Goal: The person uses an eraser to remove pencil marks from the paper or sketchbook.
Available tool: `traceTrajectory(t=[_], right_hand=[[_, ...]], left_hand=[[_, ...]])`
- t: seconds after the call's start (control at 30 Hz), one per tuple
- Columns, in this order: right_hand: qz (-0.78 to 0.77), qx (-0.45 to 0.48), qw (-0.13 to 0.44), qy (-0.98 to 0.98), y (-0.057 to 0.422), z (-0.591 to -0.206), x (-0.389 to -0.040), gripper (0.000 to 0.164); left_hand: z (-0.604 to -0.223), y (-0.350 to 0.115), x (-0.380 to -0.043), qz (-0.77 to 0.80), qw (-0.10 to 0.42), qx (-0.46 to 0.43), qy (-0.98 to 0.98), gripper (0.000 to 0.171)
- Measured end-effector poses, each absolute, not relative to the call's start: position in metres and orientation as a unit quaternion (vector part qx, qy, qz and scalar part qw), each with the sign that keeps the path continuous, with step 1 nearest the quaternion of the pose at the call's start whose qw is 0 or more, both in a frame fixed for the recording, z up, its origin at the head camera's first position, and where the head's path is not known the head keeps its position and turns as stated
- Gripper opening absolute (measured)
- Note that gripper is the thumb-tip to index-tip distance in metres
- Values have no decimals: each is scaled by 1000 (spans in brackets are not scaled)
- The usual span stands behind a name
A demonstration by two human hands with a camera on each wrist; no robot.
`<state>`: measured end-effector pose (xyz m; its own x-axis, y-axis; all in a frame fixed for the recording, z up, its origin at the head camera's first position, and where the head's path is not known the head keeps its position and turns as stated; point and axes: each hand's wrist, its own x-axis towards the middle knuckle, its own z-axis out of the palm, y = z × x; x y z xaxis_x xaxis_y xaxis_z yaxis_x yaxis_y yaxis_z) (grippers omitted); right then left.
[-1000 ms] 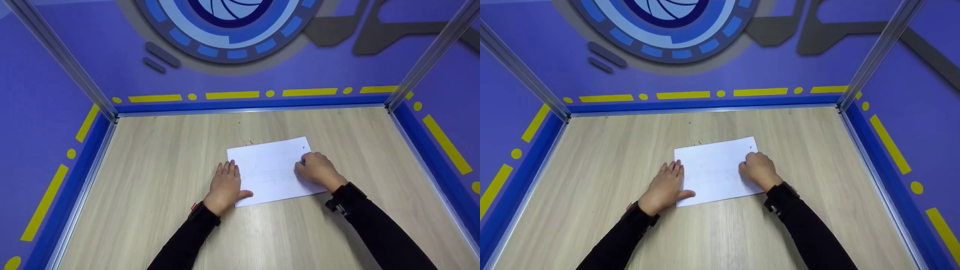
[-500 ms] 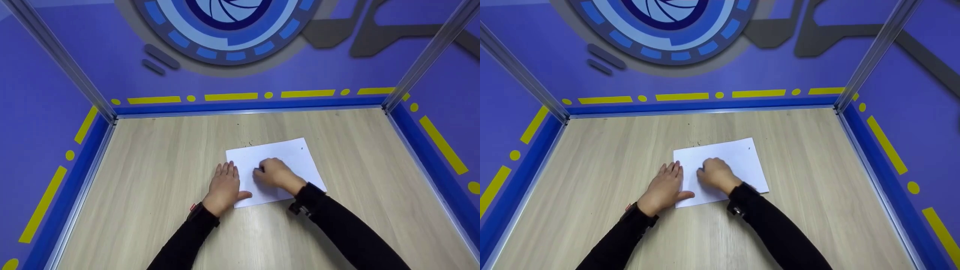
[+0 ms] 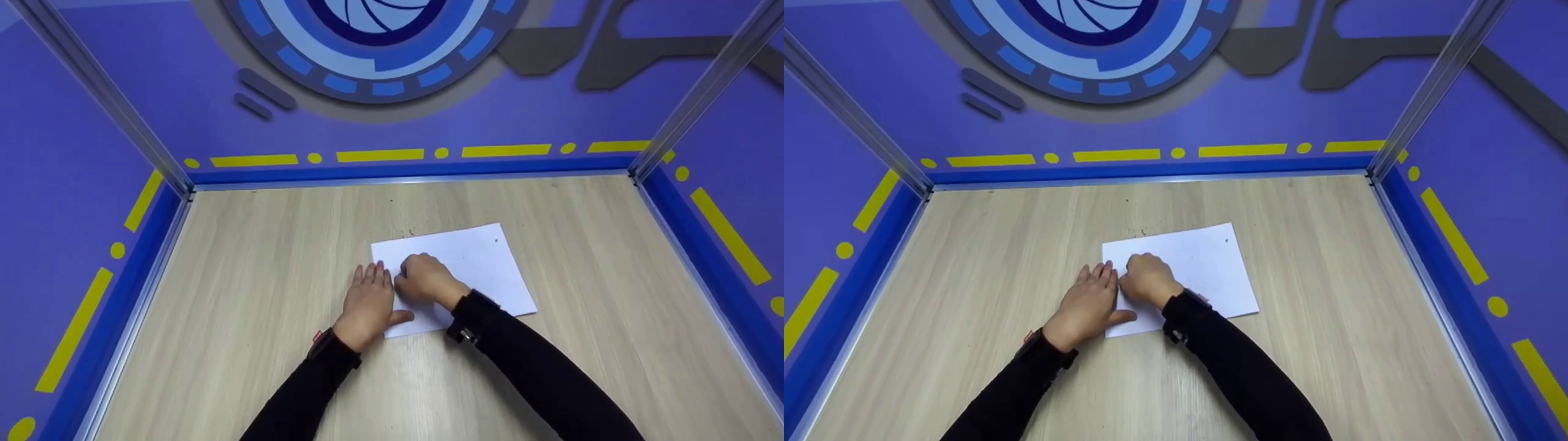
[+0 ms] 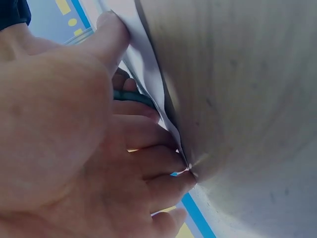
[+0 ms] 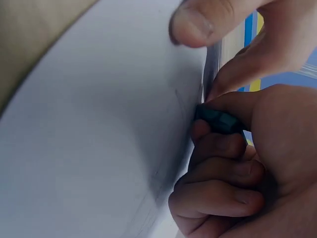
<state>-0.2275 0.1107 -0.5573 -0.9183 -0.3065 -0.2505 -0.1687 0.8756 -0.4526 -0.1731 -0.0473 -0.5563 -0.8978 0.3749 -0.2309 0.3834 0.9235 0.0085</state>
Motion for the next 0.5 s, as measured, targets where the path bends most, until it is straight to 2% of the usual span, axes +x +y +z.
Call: traceTrajectory(t=[0.13,0.37,0.5], right_hand=[[-235,-116,139,955,131,-562,-224,31],[-273,-91,105,952,190,-562,-220,44],[-279,-88,96,951,228,-563,-217,46]], left_hand=[[-556,-45,-173,-22,108,200,974,114],[-555,-46,-174,-30,121,194,973,115],[-556,-47,-174,-27,129,190,973,115]])
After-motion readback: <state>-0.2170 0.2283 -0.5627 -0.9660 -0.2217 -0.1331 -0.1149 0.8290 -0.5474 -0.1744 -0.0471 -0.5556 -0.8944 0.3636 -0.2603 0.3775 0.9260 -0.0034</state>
